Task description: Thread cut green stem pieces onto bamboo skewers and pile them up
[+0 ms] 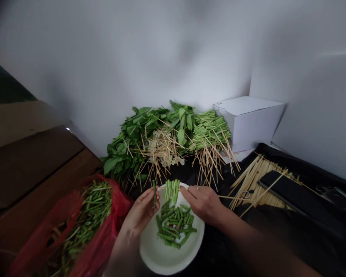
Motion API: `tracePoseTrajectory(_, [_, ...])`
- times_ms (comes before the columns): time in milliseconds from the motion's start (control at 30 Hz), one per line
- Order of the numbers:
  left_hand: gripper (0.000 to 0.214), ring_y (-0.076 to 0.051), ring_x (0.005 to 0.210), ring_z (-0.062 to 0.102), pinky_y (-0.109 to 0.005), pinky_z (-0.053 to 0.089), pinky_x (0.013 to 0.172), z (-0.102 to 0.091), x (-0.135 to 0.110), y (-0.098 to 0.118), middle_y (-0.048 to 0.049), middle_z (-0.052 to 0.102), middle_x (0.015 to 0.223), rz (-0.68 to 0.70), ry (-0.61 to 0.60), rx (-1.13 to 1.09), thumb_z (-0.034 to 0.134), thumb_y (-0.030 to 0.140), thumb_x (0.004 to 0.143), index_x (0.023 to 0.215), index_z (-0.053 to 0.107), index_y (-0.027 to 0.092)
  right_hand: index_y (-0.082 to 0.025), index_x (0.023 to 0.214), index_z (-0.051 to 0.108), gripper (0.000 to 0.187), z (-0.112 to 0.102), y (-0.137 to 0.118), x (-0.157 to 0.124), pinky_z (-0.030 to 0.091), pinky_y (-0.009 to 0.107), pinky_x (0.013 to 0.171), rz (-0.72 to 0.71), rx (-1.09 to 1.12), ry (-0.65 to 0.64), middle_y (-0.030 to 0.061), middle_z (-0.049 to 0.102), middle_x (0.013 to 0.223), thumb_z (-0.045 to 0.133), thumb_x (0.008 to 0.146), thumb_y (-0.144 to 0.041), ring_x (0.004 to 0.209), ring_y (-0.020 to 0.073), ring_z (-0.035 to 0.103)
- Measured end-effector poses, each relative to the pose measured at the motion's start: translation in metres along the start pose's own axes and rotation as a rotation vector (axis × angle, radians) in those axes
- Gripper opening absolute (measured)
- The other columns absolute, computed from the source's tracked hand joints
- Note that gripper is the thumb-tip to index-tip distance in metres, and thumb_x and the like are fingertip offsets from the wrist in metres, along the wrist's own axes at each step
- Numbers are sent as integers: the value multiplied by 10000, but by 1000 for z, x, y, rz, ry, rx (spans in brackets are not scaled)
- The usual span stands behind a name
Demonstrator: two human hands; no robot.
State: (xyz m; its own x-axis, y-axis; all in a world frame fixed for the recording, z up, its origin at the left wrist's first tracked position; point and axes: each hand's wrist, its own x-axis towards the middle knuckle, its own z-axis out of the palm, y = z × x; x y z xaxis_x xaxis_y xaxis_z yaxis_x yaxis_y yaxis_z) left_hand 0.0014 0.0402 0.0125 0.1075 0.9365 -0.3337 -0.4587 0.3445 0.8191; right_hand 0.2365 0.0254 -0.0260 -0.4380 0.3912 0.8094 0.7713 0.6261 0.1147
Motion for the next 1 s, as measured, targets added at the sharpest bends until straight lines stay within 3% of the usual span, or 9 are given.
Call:
tracePoseTrajectory(267, [224, -85, 630, 638, -186, 536, 593, 3, 0, 0, -11, 688, 734, -48, -30, -169, 771, 101, 730, 946, 731, 142, -93, 1114, 619, 248, 2, -2, -1, 366, 294, 571, -14, 6, -5, 24, 622, 740, 457, 929, -122, 614, 127, 536])
tracePoseTrajectory(1000, [275, -85, 624, 628, -167, 524, 583, 6, 0, -2, -16, 691, 684, 45, -16, -47, 829, 161, 669, 926, 741, 121, -96, 1153, 595, 257, 2, -2, -2, 358, 299, 558, -22, -19, -28, 17, 607, 742, 460, 942, -155, 620, 132, 530])
